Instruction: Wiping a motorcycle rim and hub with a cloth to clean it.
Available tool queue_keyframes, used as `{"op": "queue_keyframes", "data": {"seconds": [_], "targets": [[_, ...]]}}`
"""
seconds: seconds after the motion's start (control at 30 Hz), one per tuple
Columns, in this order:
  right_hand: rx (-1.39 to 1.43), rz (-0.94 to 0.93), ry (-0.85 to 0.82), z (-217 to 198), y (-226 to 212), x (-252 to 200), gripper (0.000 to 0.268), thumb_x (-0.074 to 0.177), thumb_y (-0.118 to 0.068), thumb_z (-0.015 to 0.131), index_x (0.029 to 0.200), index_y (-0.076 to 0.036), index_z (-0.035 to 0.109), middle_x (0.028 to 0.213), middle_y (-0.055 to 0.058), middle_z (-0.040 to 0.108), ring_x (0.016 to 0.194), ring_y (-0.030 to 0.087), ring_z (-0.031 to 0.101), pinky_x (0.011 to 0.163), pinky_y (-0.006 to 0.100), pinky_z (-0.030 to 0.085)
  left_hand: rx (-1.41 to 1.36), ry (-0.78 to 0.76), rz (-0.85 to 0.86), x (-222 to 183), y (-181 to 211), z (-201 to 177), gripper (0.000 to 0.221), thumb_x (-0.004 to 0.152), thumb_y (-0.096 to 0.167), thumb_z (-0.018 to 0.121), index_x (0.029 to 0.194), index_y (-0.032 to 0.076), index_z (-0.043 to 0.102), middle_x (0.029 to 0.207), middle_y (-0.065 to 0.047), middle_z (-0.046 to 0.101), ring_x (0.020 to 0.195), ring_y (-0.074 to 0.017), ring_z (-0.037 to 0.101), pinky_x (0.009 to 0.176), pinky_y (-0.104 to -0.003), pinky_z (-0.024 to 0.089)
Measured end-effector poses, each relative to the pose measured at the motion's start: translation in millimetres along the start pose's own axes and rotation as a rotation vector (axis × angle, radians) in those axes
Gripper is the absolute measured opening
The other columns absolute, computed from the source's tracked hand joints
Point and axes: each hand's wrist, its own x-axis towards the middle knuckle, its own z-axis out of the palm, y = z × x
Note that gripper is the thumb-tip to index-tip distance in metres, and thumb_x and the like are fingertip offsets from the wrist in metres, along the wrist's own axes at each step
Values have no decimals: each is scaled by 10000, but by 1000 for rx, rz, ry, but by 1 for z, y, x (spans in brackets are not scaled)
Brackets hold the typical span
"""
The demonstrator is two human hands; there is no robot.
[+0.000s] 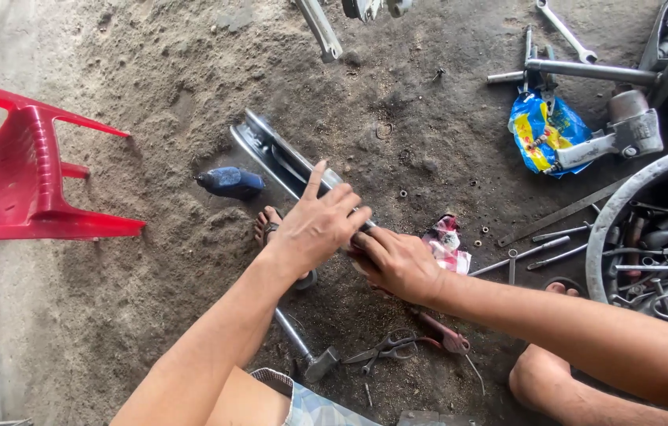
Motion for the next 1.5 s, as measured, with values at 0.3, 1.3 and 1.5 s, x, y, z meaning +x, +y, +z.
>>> {"op": "queue_keyframes", "data": {"seconds": [0.3, 1.3, 1.5], "targets": [[-51, 85, -17, 52, 13, -81, 257, 782, -152, 574, 978, 5, 524, 735, 117, 495, 604, 257, 569, 477, 326, 505, 67, -4, -110, -22, -39, 25, 535, 502, 185, 824, 969, 236, 569, 907, 17, 584, 1016, -188, 534, 1056, -557, 171], [-226, 180, 260, 69, -8, -2, 255, 752, -209, 605, 966, -72, 590, 793, 73, 540, 667, 207, 587, 540, 264, 493, -227, 152, -197, -69, -102, 17, 539, 519, 154, 768, 1020, 142, 567, 974, -39, 583, 1068, -237, 499, 941, -691, 219], [-209, 179, 232, 67, 6, -38, 360, 701, -226, 671, 963, -2, 569, 773, 127, 539, 635, 263, 576, 538, 320, 488, -128, 235, -214, -62, -93, 25, 475, 554, 93, 723, 999, 161, 571, 908, -5, 573, 1031, -209, 512, 946, -680, 231]]}}
